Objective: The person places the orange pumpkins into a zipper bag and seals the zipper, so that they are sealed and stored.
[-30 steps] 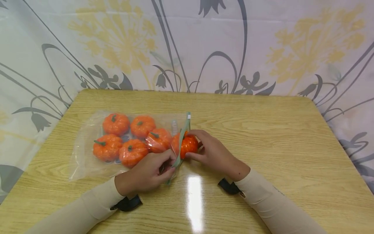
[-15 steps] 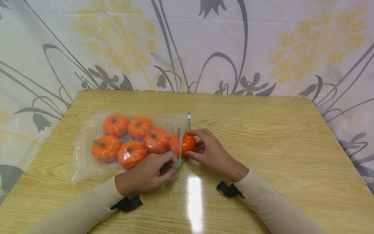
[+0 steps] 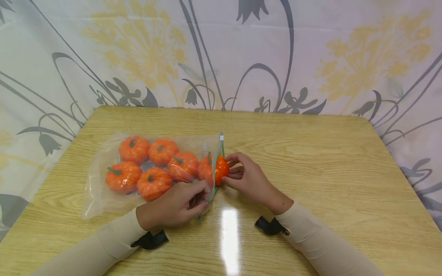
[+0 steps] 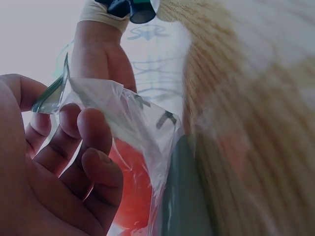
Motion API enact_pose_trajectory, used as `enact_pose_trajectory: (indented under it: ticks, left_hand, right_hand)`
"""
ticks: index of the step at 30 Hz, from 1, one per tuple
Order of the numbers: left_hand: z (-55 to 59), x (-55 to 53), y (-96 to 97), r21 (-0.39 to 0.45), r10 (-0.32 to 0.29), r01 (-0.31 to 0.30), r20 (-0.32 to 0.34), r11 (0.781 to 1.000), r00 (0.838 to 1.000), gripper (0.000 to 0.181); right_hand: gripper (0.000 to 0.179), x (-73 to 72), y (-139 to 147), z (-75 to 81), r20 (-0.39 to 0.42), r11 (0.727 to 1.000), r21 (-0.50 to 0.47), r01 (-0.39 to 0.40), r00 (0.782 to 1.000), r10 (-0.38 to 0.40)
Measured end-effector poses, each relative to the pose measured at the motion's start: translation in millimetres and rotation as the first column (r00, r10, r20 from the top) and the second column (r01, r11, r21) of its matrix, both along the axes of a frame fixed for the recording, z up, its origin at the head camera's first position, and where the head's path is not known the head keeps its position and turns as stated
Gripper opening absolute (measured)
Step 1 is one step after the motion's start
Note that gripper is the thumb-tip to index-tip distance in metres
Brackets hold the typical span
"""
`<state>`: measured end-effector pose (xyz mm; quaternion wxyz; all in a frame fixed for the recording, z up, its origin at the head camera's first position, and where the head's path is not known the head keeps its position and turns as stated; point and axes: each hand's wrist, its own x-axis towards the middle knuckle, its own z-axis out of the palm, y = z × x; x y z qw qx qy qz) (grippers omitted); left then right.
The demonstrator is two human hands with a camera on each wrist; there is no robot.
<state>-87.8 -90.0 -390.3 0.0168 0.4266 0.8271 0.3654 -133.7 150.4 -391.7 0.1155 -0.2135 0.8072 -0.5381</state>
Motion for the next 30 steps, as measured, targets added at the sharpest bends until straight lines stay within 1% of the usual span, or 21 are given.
enact_pose_trajectory:
  ticks: [2, 6, 8, 11, 14, 17, 19, 22, 24, 27, 30]
  left_hand:
    - [-0.6, -0.1, -0.6, -0.013, -0.005, 0.005, 0.007, 1.000, 1.000, 0.010]
    - [-0.9, -0.6, -1.7, -0.026, -0.015, 0.016, 0.031, 1.000, 0.999, 0.010]
    - [-0.7, -1.0, -2.2, -0.026, -0.020, 0.021, 0.045, 0.999, 0.999, 0.010]
    - [0.0, -1.6, -2.5, -0.026, -0.029, 0.031, 0.060, 0.999, 0.998, 0.010]
    - [0.3, -2.1, -3.0, -0.022, -0.036, 0.037, 0.073, 0.999, 0.997, 0.010]
    - [-0.1, -3.2, -3.8, -0.013, -0.045, 0.046, 0.088, 0.999, 0.995, 0.011]
    - [-0.7, -4.6, -4.4, -0.004, -0.056, 0.057, 0.102, 0.998, 0.993, 0.012]
    - [-1.4, -6.8, -6.4, -0.003, -0.067, 0.068, 0.122, 0.998, 0.990, 0.016]
    - [-1.8, -8.2, -8.0, -0.007, -0.068, 0.069, 0.129, 0.998, 0.989, 0.018]
    - [-2.1, -9.9, -8.2, -0.016, -0.067, 0.069, 0.103, 0.997, 0.992, 0.021]
    - [-1.9, -11.3, -7.2, -0.017, -0.066, 0.066, 0.046, 0.998, 0.997, 0.022]
  right_hand:
    - [0.048, 0.1, -2, -0.3, 0.000, 1.000, -0.007, 0.002, 1.000, -0.002]
    - [0.048, 0.2, -4, 0.5, -0.032, 1.000, 0.009, 0.016, 0.999, -0.016]
    - [0.049, -0.2, -5, 1.3, -0.055, 0.999, 0.032, 0.028, 0.998, -0.026]
    - [0.053, -2.0, -6, 3.8, -0.054, 0.997, 0.072, 0.030, 0.998, -0.027]
    - [0.060, -5.8, -8, 6.6, -0.028, 0.992, 0.124, -0.006, 1.000, 0.010]
    - [0.066, -10.2, -10, 8.2, 0.013, 0.984, 0.161, -0.078, 0.997, 0.077]
    - [0.068, -12.4, -12, 7.9, 0.023, 0.977, 0.180, -0.114, 0.993, 0.112]
    - [0.070, -13.6, -14, 6.8, 0.027, 0.972, 0.193, -0.136, 0.991, 0.133]
    - [0.070, -13.6, -16, 5.9, 0.032, 0.972, 0.193, -0.133, 0.991, 0.129]
    - [0.070, -12.3, -16, 5.2, 0.044, 0.975, 0.192, -0.108, 0.994, 0.102]
    - [0.072, -11.0, -16, 5.5, 0.057, 0.975, 0.217, -0.055, 0.997, 0.043]
